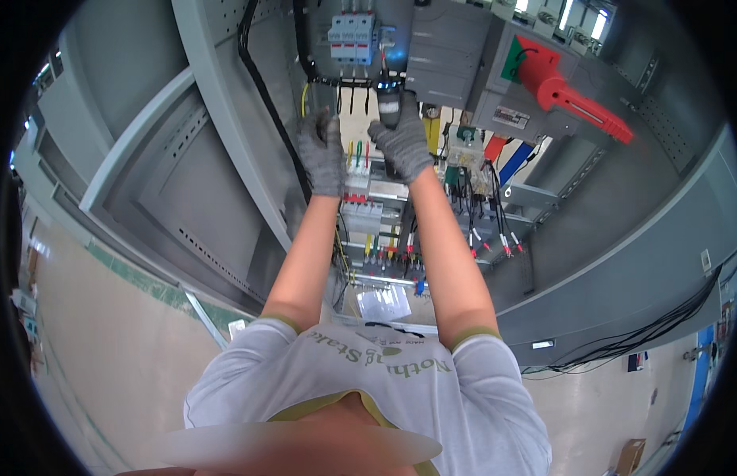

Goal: The person uses a cordless screwdriver to tighten screws on electrical components inside a metal cabinet. They repeatedly reach into the cabinet, align wires, and secure terminals while wearing gloves.

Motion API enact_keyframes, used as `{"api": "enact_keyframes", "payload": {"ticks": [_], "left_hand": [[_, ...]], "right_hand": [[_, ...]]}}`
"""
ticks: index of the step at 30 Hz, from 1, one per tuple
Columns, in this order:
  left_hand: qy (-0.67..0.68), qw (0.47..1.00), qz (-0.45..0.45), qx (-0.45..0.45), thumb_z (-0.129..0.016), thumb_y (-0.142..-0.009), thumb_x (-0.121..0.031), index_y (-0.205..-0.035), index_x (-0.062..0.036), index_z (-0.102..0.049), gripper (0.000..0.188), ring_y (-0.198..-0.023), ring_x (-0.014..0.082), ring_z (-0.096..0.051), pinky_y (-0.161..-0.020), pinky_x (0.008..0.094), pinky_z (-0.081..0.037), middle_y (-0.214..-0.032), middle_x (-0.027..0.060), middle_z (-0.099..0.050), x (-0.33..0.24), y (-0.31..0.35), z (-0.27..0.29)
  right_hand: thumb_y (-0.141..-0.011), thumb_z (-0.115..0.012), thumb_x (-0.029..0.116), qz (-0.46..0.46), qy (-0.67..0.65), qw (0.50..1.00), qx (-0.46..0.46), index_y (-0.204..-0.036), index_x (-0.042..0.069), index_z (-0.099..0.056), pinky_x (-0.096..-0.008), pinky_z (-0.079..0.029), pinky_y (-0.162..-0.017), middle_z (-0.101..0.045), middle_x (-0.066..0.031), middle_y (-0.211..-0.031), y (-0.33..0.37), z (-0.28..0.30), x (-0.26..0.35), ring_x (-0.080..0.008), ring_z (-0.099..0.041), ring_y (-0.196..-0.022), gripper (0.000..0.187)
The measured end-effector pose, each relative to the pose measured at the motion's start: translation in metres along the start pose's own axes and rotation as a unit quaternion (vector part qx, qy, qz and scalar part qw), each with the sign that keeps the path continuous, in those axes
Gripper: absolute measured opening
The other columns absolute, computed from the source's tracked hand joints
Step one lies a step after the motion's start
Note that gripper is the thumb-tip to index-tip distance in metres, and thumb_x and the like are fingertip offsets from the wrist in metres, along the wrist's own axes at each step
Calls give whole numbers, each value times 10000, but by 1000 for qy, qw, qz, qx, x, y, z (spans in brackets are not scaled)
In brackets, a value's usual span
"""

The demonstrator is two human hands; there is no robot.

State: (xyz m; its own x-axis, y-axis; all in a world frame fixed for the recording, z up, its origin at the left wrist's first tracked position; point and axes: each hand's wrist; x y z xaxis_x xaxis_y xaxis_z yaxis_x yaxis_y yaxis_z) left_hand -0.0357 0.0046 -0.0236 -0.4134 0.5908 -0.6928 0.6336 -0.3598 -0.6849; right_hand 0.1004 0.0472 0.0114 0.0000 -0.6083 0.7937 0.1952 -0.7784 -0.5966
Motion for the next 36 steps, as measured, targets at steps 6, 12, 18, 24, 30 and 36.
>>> {"api": "enact_keyframes", "payload": {"ticks": [6,12,18,24,30,36], "left_hand": [[-184,976,-45,105,-600,-909,-240,-1073,-70,-654,242,-801,295,-650,-727,381,-506,-874,140,-667,-12,-5,0],[-158,980,-64,102,-571,-928,-281,-1061,-68,-650,263,-825,313,-663,-725,385,-509,-915,174,-672,-2,-3,0],[71,996,-19,51,-562,-935,-256,-1028,-20,-637,264,-878,236,-630,-767,350,-491,-950,130,-645,-5,10,-2],[62,990,-121,44,-601,-911,-231,-1157,21,-580,352,-893,162,-581,-835,296,-462,-1026,109,-637,-114,-93,-21],[-332,835,-436,55,-610,-886,-393,-1256,-89,-540,484,-1130,299,-565,-986,377,-424,-1252,196,-570,-71,-280,-50],[-265,921,-167,232,-436,-930,-522,-1271,-106,-553,551,-1156,320,-551,-1000,396,-401,-1245,164,-591,-133,-248,-64]], "right_hand": [[-751,-659,24,-74,14,997,18,-1262,34,-386,-315,-518,-712,-587,-122,-951,57,-10,47,-181,-589,-790,579],[-772,-638,-12,-181,-32,981,67,-1436,39,-232,-306,-516,-698,-586,-85,-954,161,3,68,-147,-580,-798,780],[-799,-581,-12,-279,-175,928,176,-1432,58,-254,-290,-507,-716,-626,-87,-1084,267,17,77,-122,-568,-836,716],[-819,-568,-39,-288,-262,916,92,-1301,88,-373,-288,-525,-627,-605,-118,-1058,296,39,75,-123,-581,-707,535],[-828,-565,-46,-286,-263,900,197,-1327,96,-346,-296,-541,-641,-591,-117,-1068,298,59,96,-132,-595,-757,563],[-835,-570,-39,-256,-257,921,143,-1346,88,-306,-304,-545,-607,-587,-137,-1067,320,95,85,-147,-607,-715,589]]}}
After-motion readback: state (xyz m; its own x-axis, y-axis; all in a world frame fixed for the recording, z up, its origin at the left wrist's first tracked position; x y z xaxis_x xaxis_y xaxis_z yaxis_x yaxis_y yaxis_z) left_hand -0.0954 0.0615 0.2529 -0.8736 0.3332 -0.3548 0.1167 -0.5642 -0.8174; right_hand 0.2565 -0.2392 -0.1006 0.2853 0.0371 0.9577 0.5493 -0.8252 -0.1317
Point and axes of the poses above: each hand's wrist, its own y-axis away from the middle knuckle, its own z-axis out of the back of the hand, x = y × z
